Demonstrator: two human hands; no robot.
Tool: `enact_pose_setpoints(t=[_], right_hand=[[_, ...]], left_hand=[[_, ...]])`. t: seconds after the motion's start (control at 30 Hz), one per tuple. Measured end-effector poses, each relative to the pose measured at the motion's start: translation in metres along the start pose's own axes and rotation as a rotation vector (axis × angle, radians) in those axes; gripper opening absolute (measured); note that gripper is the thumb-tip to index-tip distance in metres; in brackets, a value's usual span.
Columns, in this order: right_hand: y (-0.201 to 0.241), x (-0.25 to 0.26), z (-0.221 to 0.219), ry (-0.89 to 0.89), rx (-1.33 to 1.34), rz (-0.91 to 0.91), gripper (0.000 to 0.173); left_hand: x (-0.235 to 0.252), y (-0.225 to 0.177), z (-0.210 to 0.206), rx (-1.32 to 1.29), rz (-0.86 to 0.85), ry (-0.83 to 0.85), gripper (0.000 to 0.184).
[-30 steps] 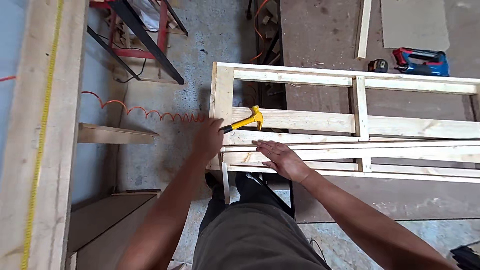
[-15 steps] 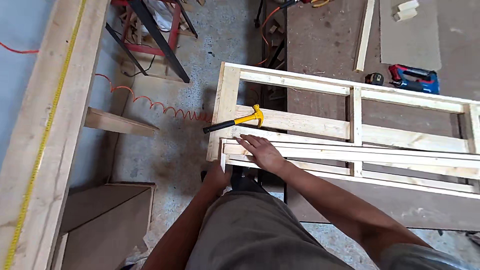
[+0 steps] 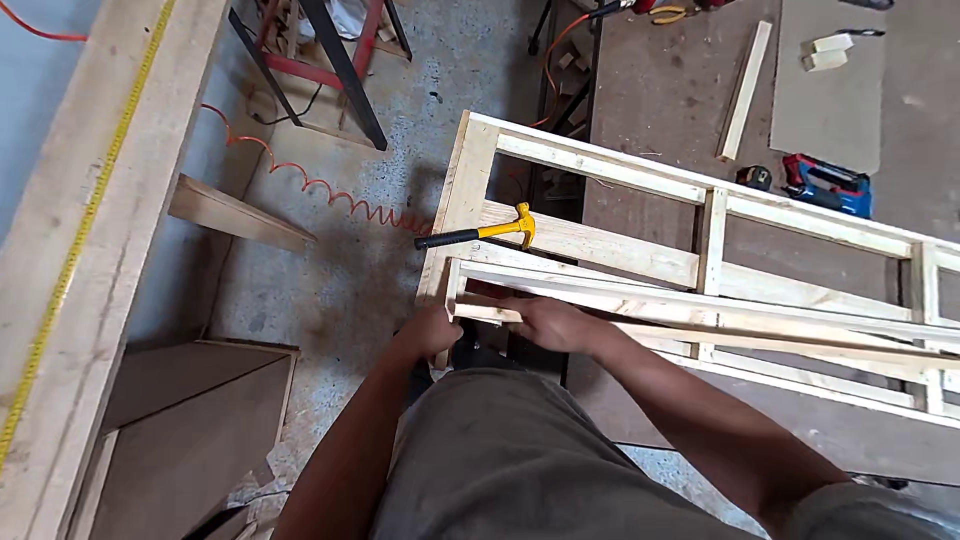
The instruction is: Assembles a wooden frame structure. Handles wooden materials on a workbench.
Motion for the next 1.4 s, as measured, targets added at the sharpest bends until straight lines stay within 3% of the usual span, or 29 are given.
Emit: enact_pose_setpoints(t=[0.17,0.4,0.53,0.63,0.73,0.83,0.93,1.0,1.17,1.27,1.4], right_hand=[[-0.011,0.002,0.016,0.085,0.149,-0.011,0.039],[-0.003,-0.014,0.013,-0.017,-0.022,0.015,0.034],[-0.005,-0.018,0.007,-0.286,-0.198,0.046,0.035],[0.001,-0.033,0.007,-0.594,-0.285,0.126,0.052],[-0.009,-0.039,0.032,-0.766,-0.254,0.008,0.053],[-0.045,-0.021,0.066,-0.663,-0.179,-0.139,0.048],[-0.046,-0.021,0.057,-0.509,-0.117,-0.126,0.041],[-0.050,-0.036,0.041,-0.525,-0.111,-0.128,0.041],[-0.114,-0.067,0.024,-0.599,-0.143,-0.235,0.050],[-0.097,-0.076,0.030,-0.597,-0.152,-0.197,0.047],[-0.043,-0.043,0.022,-0.570,-0.111,-0.109,0.048]], left_hand=[[-0.006,-0.003,0.007,-0.057,0.030,0.034,0.039],[-0.017,-0.013,0.020,-0.252,0.085,0.063,0.038],[-0.020,-0.019,0.020,-0.337,0.098,0.108,0.043],[-0.026,-0.027,0.020,-0.362,0.101,0.156,0.042],[-0.036,-0.029,0.016,-0.359,0.132,0.213,0.044],[-0.035,-0.025,0.010,-0.395,0.128,0.211,0.049],[-0.032,-0.029,0.020,-0.467,0.124,0.150,0.052],[-0.030,-0.030,0.026,-0.487,0.126,0.116,0.053],[-0.032,-0.035,0.031,-0.445,0.122,0.094,0.049],[-0.032,-0.038,0.032,-0.400,0.154,0.101,0.051],[-0.033,-0.042,0.034,-0.388,0.153,0.119,0.057]])
Point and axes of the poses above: each hand's wrist, its own x-axis towards the middle knuckle, its own z-axis out of the back of the hand, y = z × x, the point moved 10 cm from there along x, towards the middle knuckle, and after that the axes turned 1 degree about x, right-handed, at the moved point
